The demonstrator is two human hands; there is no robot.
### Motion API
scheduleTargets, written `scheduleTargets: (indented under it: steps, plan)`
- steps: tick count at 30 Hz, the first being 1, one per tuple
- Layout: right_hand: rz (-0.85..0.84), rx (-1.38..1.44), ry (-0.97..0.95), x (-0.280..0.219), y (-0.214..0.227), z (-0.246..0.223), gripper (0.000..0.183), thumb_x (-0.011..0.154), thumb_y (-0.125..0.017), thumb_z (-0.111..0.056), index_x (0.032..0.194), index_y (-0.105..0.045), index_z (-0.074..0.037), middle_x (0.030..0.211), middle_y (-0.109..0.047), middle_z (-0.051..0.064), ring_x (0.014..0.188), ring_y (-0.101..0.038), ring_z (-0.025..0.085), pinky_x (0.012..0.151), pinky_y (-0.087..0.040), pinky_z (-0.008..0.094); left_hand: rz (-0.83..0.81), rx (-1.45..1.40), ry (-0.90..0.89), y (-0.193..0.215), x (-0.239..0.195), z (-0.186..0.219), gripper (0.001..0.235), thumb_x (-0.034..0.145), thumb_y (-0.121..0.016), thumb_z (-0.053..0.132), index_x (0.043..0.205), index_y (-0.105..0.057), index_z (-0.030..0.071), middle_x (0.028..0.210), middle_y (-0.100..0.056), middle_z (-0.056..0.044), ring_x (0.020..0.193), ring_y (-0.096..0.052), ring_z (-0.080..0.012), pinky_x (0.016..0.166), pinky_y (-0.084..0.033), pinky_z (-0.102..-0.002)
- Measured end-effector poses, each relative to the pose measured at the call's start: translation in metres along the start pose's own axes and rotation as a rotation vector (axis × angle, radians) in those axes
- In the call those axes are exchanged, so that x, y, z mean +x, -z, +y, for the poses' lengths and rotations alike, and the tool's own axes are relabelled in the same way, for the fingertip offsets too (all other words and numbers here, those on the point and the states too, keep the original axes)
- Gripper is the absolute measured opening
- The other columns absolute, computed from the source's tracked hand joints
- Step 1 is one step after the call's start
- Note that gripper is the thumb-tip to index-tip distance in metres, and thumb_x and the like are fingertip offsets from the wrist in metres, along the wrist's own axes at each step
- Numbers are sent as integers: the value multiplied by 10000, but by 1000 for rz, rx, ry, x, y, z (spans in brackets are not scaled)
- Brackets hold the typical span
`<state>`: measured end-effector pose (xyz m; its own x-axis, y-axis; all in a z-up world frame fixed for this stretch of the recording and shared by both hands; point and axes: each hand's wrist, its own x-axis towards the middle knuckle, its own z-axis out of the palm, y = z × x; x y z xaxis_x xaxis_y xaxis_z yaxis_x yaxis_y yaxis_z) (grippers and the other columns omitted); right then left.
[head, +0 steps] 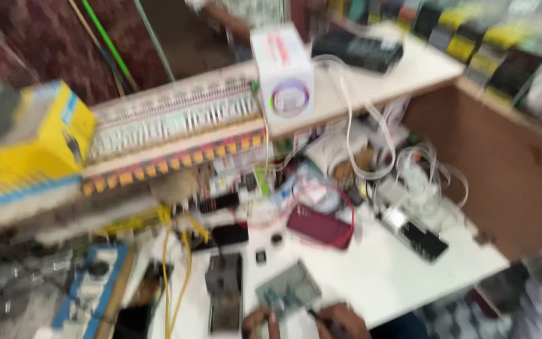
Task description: The person uses a soldering iron and a small screwdriver to work on a circuit board held in a vise. They repeatedly apply heat and solder to specific points on the board, occasionally dipping the iron tip into a small container of flux or cleaning solution. The person continues this process across multiple points on the board throughout the clip.
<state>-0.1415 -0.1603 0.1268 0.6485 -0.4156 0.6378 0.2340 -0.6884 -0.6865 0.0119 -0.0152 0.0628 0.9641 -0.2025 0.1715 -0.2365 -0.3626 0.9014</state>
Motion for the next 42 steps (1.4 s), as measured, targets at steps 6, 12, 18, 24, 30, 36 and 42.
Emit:
scheduleTargets:
  steps: [6,12,18,24,30,36,42]
  plan:
    - [3,-83,-206,4,9,-50,241,731,-829,-75,941,-711,-62,877,-761,113,752,-764,229,655,-600,316,-21,-137,-257,42,-44,38,232,909,-717,28,1048,-532,27,1061,-693,-173,956,-704,-293,840,-553,-398]
    - [-43,-79,-212,9,8,-59,237,753,-814,-69,965,-707,-53,937,-757,140,811,-778,234,674,-605,309,-44,-200,-373,50,-48,49,302,933,-697,-15,1097,-449,40,1100,-668,-177,993,-707,-286,853,-573,-380]
    - [-56,-87,-193,9,7,-56,230,751,-820,-71,948,-703,-54,920,-755,133,868,-787,254,737,-617,328,-39,-217,-396,48,-47,49,302,935,-686,-29,1108,-447,36,1112,-668,-181,1014,-706,-291,872,-574,-384]
    - [-81,-112,-193,6,8,-51,243,748,-822,-70,959,-705,-38,946,-756,150,872,-772,263,739,-614,325,-33,-220,-407,50,-47,52,317,930,-684,-45,1121,-446,40,1115,-665,-181,1014,-700,-293,878,-568,-384]
    - [-61,-83,-169,-10,7,-37,234,761,-817,-66,960,-698,-35,973,-760,151,880,-766,262,771,-606,334,-33,-241,-418,49,-46,54,325,936,-680,-48,1137,-440,39,1108,-668,-180,1010,-699,-289,881,-570,-379]
    - [-21,-118,-140,-19,4,-26,225,767,-808,-58,953,-681,-43,952,-750,133,889,-772,261,782,-608,338,-25,-240,-420,48,-46,52,326,934,-681,-50,1138,-443,39,1106,-668,-180,1012,-697,-288,881,-570,-380]
    - [-50,-108,-154,-22,5,-20,230,772,-804,-53,962,-676,-37,963,-752,130,880,-778,245,755,-615,320,-35,-204,-412,45,-46,43,311,938,-681,-32,1128,-445,40,1117,-660,-179,1024,-694,-280,878,-570,-378]
